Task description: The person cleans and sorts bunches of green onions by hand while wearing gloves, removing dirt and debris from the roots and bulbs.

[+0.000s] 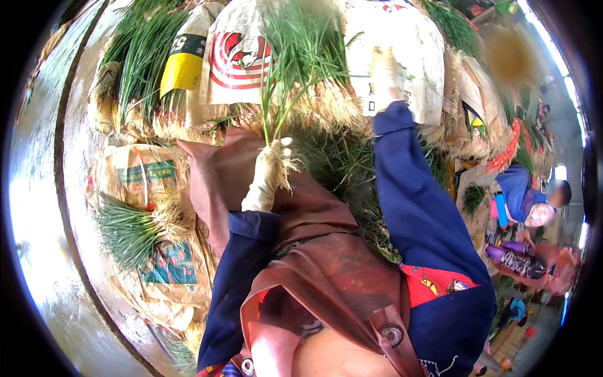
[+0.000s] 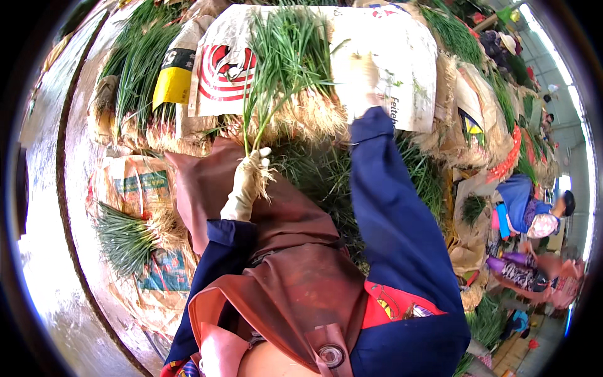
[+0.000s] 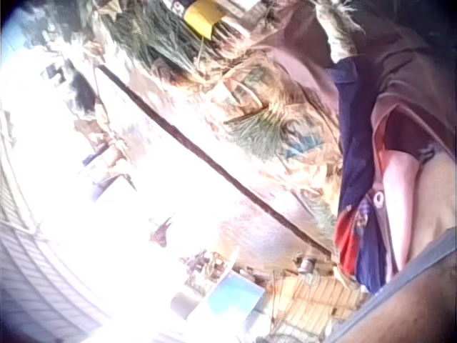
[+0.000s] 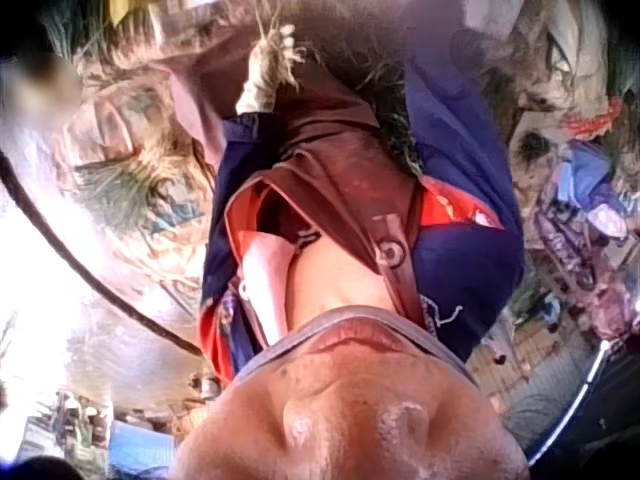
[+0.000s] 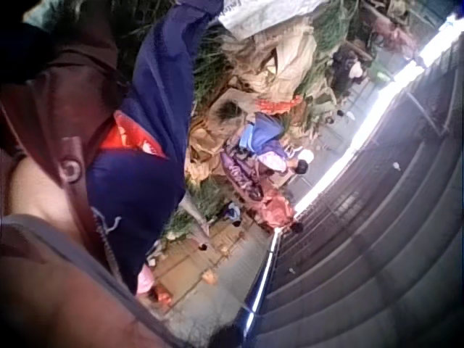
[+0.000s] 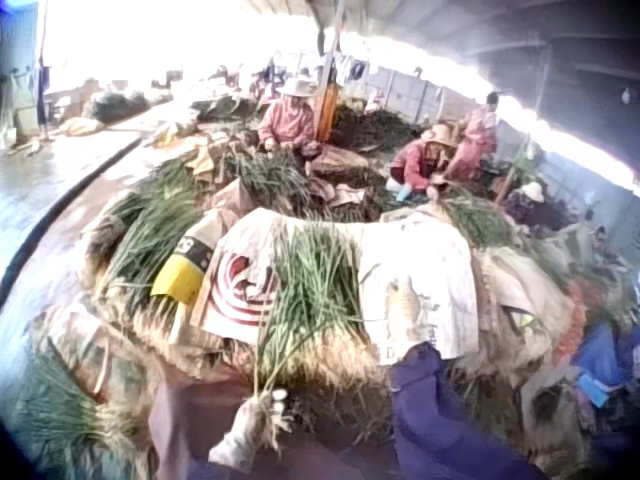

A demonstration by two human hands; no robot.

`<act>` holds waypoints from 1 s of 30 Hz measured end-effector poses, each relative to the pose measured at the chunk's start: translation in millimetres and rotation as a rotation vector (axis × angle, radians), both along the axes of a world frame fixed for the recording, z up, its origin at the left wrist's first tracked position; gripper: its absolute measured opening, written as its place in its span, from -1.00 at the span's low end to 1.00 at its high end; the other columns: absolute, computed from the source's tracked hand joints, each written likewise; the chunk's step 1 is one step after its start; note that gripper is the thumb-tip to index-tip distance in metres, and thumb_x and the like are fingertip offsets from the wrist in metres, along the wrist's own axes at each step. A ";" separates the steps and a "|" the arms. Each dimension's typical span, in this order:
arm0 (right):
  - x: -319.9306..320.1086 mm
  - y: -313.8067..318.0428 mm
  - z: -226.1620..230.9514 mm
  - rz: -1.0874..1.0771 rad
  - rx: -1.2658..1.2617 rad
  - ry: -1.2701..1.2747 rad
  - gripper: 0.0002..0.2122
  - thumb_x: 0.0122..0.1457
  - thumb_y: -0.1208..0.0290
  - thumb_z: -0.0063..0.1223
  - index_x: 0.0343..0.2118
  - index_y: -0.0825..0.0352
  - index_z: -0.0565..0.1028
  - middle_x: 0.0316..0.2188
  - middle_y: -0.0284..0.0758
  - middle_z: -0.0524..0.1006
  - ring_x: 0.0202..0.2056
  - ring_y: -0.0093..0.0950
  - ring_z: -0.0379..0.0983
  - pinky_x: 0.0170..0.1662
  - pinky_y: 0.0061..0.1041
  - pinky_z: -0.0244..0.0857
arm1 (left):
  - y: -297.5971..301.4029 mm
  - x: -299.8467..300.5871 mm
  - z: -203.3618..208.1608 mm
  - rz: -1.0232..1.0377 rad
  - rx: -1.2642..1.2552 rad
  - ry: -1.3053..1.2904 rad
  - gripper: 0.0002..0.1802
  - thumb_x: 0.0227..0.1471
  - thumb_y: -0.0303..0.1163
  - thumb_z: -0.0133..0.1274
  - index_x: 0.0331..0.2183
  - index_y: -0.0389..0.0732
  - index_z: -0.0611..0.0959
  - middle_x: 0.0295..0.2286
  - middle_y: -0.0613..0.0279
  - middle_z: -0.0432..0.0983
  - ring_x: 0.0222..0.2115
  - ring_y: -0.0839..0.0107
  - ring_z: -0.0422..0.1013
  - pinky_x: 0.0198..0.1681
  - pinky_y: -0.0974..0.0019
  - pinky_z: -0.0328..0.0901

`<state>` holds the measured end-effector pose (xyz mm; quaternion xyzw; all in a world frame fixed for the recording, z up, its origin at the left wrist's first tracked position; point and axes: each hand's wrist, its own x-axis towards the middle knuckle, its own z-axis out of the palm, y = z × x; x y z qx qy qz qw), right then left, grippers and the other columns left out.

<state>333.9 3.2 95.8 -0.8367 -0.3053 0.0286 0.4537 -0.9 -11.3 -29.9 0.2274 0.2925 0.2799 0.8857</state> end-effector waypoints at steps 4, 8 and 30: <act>62.6 -43.5 -38.7 0.113 -0.836 -0.569 -0.49 0.06 0.04 0.02 -0.10 0.42 0.31 -0.43 -0.09 0.50 -0.39 -0.26 0.45 -0.25 -0.29 0.33 | 18.0 -9.8 -17.6 -0.047 -0.305 -0.484 -0.53 0.11 -0.31 -0.06 0.03 -0.28 0.35 -0.40 0.20 0.48 -0.38 0.32 0.44 -0.30 0.29 0.41; -7.1 -112.7 -80.1 0.820 -1.415 -1.011 -0.82 0.07 0.35 -0.03 -0.35 0.34 0.51 -0.47 -0.20 0.53 -0.44 -0.36 0.48 -0.35 -0.37 0.37 | 24.7 -16.2 -4.3 -0.014 -0.253 -0.494 -0.51 0.08 -0.40 -0.05 0.06 -0.27 0.30 -0.28 0.12 0.47 -0.24 0.20 0.42 -0.12 0.14 0.37; -169.0 -35.6 -45.4 0.734 -0.540 0.633 -0.81 0.16 0.28 -0.10 -0.35 0.28 0.49 -0.55 -0.43 0.51 -0.50 -0.59 0.42 -0.44 -0.60 0.24 | 21.7 19.8 28.9 0.029 -0.224 -0.129 -0.82 0.06 -0.43 -0.04 -0.29 -0.32 0.56 -0.49 0.23 0.52 -0.53 0.47 0.43 -0.44 0.47 0.33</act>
